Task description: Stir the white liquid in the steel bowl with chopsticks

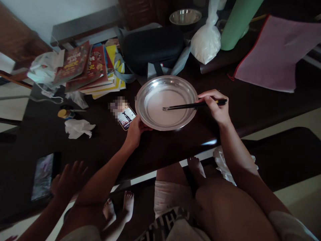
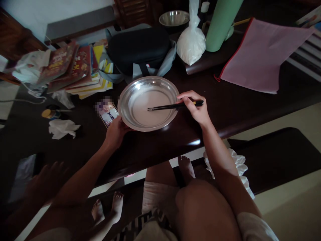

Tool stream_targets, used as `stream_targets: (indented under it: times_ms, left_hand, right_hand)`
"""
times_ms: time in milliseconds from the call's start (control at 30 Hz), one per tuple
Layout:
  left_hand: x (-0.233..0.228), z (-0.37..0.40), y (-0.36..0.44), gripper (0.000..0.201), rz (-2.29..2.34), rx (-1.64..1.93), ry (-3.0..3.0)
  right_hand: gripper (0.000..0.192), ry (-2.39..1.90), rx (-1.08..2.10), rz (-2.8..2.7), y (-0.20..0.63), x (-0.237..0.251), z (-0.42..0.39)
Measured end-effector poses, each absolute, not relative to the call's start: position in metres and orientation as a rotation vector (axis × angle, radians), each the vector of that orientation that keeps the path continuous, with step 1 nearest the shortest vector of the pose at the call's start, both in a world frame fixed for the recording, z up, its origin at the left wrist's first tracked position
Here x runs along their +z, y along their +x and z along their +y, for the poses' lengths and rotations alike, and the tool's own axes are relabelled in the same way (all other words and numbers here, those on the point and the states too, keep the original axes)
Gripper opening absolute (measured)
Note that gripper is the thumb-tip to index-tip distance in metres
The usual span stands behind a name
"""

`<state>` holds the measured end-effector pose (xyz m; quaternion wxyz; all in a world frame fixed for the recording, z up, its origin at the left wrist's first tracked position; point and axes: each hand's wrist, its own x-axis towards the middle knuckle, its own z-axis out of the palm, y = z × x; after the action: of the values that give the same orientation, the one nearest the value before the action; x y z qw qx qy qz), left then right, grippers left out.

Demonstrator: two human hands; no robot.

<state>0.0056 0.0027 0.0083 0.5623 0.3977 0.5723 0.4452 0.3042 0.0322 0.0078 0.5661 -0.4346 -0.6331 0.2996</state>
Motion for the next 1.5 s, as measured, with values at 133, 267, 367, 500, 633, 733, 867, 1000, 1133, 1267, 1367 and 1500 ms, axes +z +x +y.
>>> stream_targets:
  times_ms: [133, 267, 367, 500, 633, 733, 867, 1000, 1133, 1267, 1367, 1500]
  left_hand:
    - [0.0067, 0.0014, 0.0039, 0.024, 1.333, 1.044, 1.008]
    - [0.0083, 0.0003, 0.0036, 0.027, 1.336, 1.025, 1.025]
    - [0.0100, -0.0003, 0.0042, 0.028, 1.320, 1.025, 1.032]
    - [0.0075, 0.0000, 0.0028, 0.020, 1.290, 1.069, 1.029]
    - [0.0038, 0.0010, 0.0006, 0.016, 1.304, 1.085, 1.017]
    - [0.0046, 0.0007, 0.0006, 0.014, 1.309, 1.090, 1.013]
    - [0.0079, -0.0001, 0.0023, 0.008, 1.329, 1.096, 1.013]
    - [0.0092, -0.0006, 0.0031, 0.010, 1.338, 1.084, 1.028]
    - [0.0085, -0.0004, 0.0030, 0.018, 1.311, 1.061, 1.046]
    - [0.0087, -0.0003, 0.0031, 0.025, 1.304, 1.032, 1.047]
    - [0.0091, -0.0008, 0.0030, 0.031, 1.314, 1.012, 1.052]
    - [0.0080, 0.0000, 0.0024, 0.042, 1.328, 1.008, 1.043]
  right_hand:
    - [0.025, -1.022, 0.739, -1.535, 0.3038, 0.0069, 0.0320]
    - [0.030, -1.061, 0.678, -1.473, 0.3038, 0.0081, 0.0319]
    - [0.028, -1.055, 0.688, -1.484, 0.3039, 0.0088, 0.0318]
    - [0.026, -1.001, 0.717, -1.550, 0.3034, 0.0084, 0.0323]
    - [0.028, -1.026, 0.679, -1.471, 0.3034, 0.0077, 0.0334]
    - [0.028, -1.047, 0.695, -1.464, 0.3033, 0.0073, 0.0332]
    - [0.026, -1.010, 0.719, -1.533, 0.3025, 0.0071, 0.0330]
    - [0.025, -0.994, 0.687, -1.488, 0.3030, 0.0078, 0.0335]
    - [0.028, -1.023, 0.704, -1.495, 0.3036, 0.0080, 0.0332]
    - [0.027, -1.009, 0.735, -1.522, 0.3034, 0.0071, 0.0335]
    - [0.028, -1.021, 0.711, -1.485, 0.3038, 0.0068, 0.0339]
    - [0.028, -1.019, 0.698, -1.474, 0.3039, 0.0071, 0.0333]
